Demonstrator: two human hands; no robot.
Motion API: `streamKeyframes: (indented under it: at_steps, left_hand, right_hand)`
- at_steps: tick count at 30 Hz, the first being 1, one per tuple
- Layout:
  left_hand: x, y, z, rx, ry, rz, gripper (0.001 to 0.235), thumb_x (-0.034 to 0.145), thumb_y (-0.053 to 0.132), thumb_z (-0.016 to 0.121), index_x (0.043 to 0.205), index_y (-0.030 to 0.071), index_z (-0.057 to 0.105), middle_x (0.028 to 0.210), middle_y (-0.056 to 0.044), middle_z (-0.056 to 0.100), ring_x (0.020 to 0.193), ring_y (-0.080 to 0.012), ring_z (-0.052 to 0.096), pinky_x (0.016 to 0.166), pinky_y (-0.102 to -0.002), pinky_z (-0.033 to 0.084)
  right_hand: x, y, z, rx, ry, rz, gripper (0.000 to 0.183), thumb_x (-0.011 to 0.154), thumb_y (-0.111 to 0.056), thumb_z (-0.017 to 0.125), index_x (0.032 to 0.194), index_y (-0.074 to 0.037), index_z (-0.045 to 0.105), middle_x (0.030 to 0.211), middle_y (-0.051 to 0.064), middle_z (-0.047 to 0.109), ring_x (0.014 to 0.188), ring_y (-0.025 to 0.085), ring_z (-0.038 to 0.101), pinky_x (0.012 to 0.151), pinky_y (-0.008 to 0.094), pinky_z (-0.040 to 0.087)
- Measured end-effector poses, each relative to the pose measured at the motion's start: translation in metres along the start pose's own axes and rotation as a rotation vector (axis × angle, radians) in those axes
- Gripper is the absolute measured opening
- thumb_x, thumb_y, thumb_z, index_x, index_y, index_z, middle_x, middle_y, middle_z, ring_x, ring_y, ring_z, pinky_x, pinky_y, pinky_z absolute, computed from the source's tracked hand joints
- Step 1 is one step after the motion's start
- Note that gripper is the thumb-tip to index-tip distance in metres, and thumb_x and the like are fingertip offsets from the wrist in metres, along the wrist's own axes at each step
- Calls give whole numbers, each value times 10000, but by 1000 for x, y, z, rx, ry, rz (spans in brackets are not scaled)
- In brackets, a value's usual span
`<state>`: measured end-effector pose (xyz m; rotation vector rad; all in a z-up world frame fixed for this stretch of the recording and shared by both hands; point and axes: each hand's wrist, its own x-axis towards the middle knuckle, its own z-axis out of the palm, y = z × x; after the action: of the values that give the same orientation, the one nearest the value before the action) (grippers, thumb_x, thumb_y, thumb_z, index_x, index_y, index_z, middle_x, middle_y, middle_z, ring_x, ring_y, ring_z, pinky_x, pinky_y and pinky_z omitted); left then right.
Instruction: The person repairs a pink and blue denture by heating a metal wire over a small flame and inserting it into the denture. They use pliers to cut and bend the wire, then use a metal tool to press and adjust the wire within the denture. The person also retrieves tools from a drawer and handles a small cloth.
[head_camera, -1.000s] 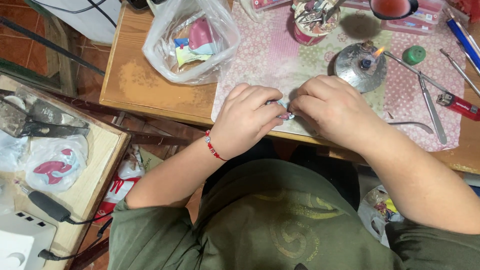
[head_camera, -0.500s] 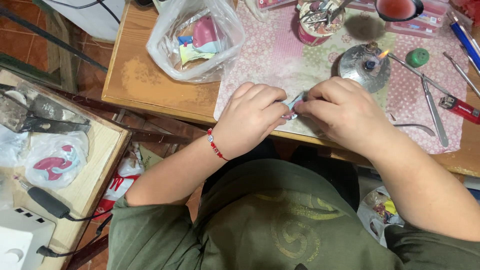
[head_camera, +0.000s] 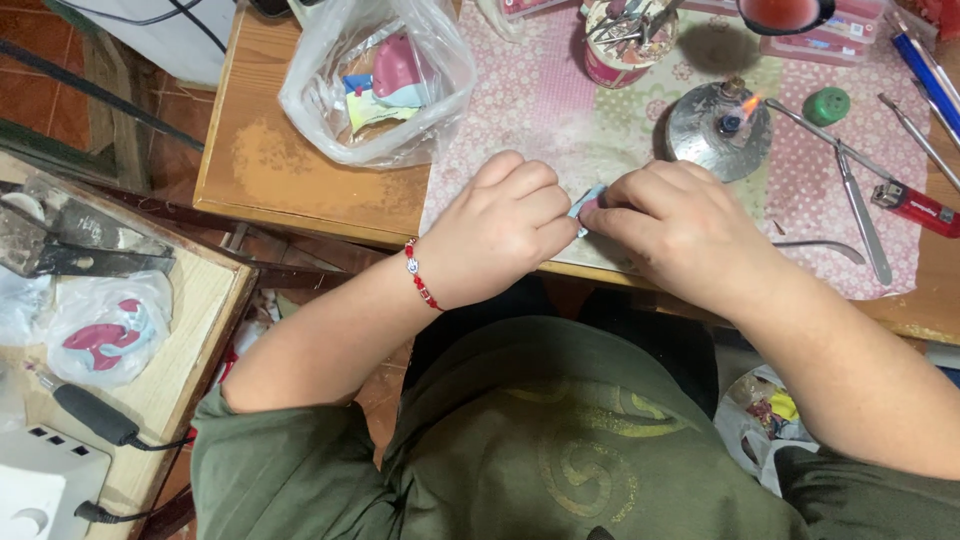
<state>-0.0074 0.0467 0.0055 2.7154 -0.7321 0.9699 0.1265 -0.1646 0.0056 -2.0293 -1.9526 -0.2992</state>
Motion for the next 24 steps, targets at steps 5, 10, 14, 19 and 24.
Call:
streamKeyframes:
  at_steps: [5,10,14,19,24]
  left_hand:
    - [6,-5,4,-31,-37,43,254,968,21,688,766,120,573,759,-18,481,828,-239,495,804,-366,428]
    - [8,-8,8,-49,-62,54,262,992,74,668,753,119,570,755,-13,506,830,-240,497,791,-379,411]
    - [8,-9,8,-60,-69,57,288,982,44,659,731,122,543,759,-12,500,825,-235,489,788,-371,403]
    - [8,-13,18,-77,24,117,298,990,62,549,696,111,542,695,-23,467,787,-227,496,755,-356,428]
    - [9,-16,21,-78,22,129,312,994,53,531,688,108,544,687,-25,472,776,-227,488,756,-356,430]
  right_hand:
    - [2,0,-1,20,-55,-25,126,966,-116,724,1087,-94,694,1010,91,632,859,324,598,690,452,495]
    - [8,0,-4,5,-93,-30,93,994,-167,691,1006,-82,654,942,102,581,814,334,571,675,474,486]
    - [8,4,2,-20,-91,-38,113,1000,-171,683,1014,-70,637,886,112,540,783,345,551,640,489,477]
    - [6,6,7,-19,-21,-34,155,1036,-178,566,897,-177,635,881,26,543,830,244,610,714,392,514]
    - [5,6,8,-32,-25,-32,157,1047,-180,560,904,-177,623,866,27,525,819,248,602,710,396,511]
